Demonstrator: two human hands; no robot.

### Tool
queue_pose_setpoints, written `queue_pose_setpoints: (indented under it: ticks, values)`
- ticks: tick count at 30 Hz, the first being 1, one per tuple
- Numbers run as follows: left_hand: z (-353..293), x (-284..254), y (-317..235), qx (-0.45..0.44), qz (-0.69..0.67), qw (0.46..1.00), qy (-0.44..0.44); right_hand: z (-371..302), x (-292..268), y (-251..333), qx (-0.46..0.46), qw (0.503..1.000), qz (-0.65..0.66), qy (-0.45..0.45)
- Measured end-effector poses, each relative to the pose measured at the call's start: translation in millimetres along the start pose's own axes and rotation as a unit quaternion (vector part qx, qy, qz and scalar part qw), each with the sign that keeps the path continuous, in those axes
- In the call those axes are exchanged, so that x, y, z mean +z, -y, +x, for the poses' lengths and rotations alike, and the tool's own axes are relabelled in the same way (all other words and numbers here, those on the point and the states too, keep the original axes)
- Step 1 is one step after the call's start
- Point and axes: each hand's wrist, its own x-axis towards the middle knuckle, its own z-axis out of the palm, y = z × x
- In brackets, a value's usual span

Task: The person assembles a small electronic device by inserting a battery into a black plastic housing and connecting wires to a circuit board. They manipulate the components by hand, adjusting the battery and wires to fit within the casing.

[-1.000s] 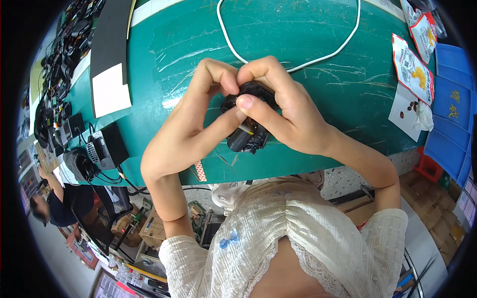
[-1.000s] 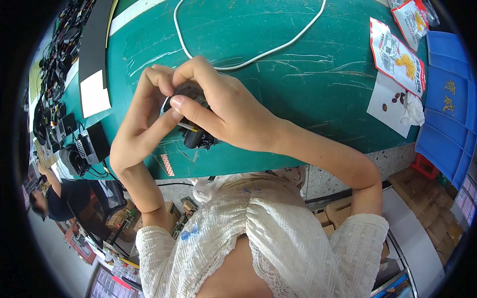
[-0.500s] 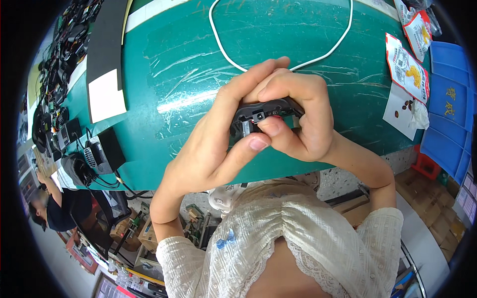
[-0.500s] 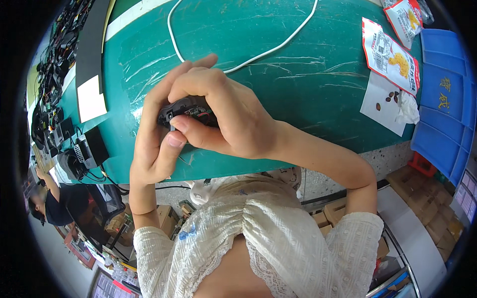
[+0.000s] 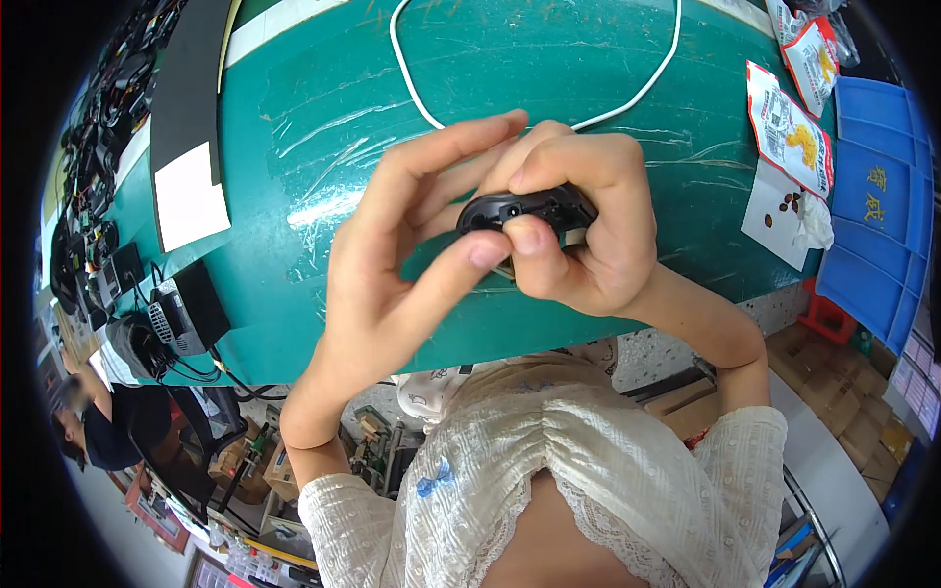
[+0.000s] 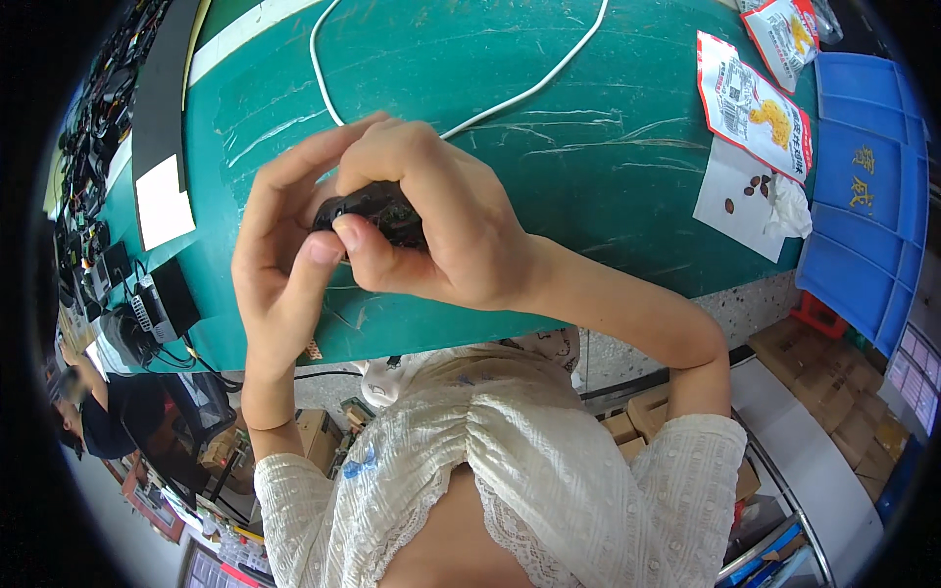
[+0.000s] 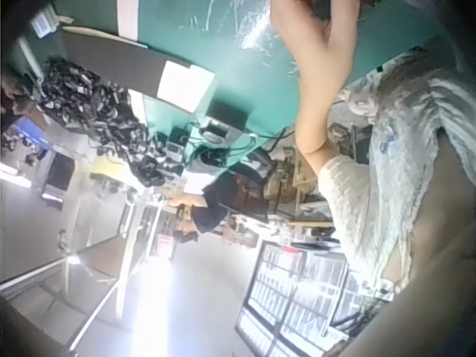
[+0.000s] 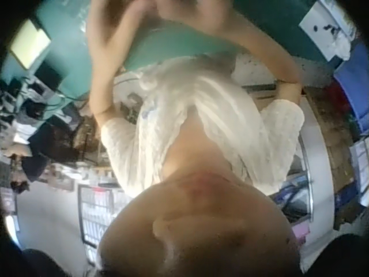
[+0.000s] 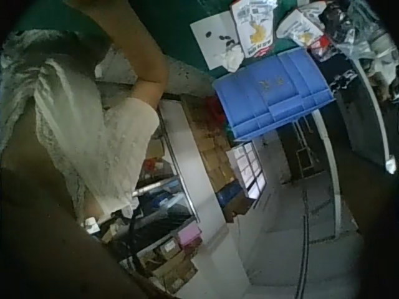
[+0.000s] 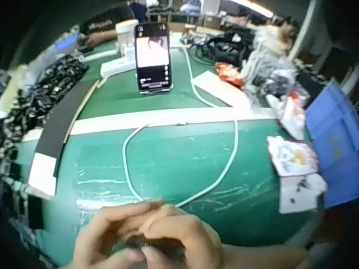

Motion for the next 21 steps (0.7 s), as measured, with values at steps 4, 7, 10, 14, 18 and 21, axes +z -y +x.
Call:
queue_pose_setpoints:
  ticks: [4, 7, 10, 14, 18, 21]
  values:
    - [1.0, -11.7, -4.7, 0.002, 0.088, 0.995, 0.051, 4.9, -3.2, -3.2, -0.022, 0.999, -0.013, 0.024]
    - [-0.5, -6.4, -1.9, 0.061, 0.15, 0.986, 0.047, 7.9, -3.6, 3.8, 0.064, 0.998, 0.011, 0.012]
    - [-2.3, -1.3, -5.3, -0.046, 0.197, 0.979, -0.01, 14.4, -4.5, 6.4, 0.135, 0.989, 0.052, 0.029]
    - [0.9, -2.1, -4.4, -0.054, 0.191, 0.98, -0.021, 17.8, -4.9, 8.7, 0.16, 0.984, 0.079, 0.028]
    - [-1.3, -2.8, -1.8, -0.072, 0.123, 0.989, -0.033, 20.5, -7.0, 5.6, 0.093, 0.995, -0.022, 0.036]
    - [-0.7, -2.8, -4.1, -0.103, 0.091, 0.989, -0.046, 22.8, -15.1, 4.4, 0.08, 0.989, -0.076, 0.096]
